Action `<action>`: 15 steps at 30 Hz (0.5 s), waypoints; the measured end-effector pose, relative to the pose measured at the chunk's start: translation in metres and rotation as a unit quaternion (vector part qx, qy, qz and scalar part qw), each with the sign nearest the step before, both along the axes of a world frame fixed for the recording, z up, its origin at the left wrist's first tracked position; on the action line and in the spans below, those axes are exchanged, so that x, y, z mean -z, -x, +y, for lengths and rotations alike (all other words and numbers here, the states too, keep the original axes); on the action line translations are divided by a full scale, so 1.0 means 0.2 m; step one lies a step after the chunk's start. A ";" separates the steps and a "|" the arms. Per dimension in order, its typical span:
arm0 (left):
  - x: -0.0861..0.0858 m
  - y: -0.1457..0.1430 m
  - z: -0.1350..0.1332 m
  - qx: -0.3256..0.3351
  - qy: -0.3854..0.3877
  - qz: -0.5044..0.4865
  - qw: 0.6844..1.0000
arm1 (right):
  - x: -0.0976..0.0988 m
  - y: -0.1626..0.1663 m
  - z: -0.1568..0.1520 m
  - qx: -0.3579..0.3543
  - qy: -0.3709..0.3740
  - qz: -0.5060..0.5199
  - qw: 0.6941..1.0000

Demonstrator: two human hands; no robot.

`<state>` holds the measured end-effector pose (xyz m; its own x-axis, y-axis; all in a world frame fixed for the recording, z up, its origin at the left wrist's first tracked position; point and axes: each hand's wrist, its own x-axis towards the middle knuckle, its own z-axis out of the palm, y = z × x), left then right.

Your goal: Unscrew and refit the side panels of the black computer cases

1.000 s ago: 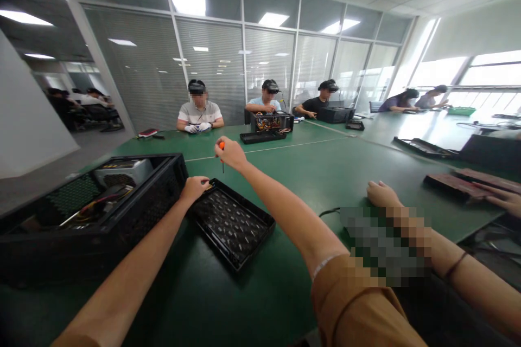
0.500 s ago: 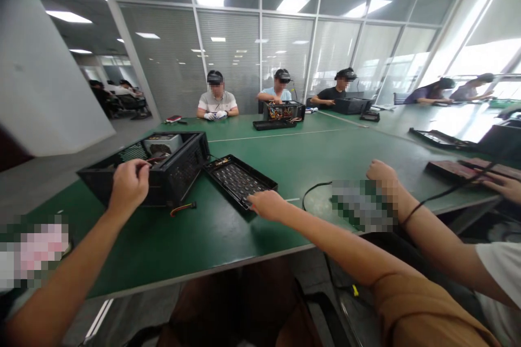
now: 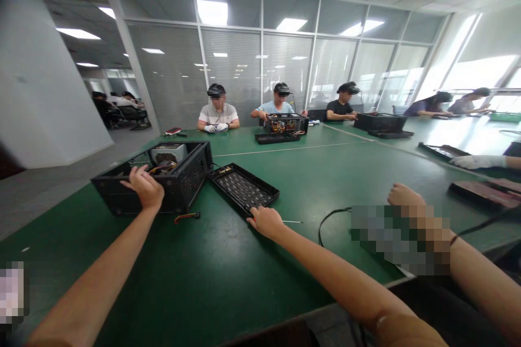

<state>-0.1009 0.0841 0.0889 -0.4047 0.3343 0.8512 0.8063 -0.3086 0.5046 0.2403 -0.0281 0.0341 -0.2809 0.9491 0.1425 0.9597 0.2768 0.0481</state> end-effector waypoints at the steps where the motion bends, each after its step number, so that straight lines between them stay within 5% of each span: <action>1: 0.00 0.00 0.09 0.003 -0.001 -0.003 1.000 | 0.01 0.01 0.09 0.008 -0.005 0.001 1.000; 10: 0.04 -0.06 0.88 0.021 -0.015 0.010 1.000 | 0.12 0.15 0.90 0.043 -0.071 0.002 0.997; 15: 0.04 -0.05 1.28 0.019 0.004 0.018 1.000 | 0.13 0.23 1.19 0.067 -0.077 -0.023 0.995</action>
<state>-0.0918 0.3406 0.0817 -0.3602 0.3559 0.8623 0.8117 -0.3360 0.4777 0.1938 0.2105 0.0077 -0.1624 0.9466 0.2785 0.9834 0.1322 0.1243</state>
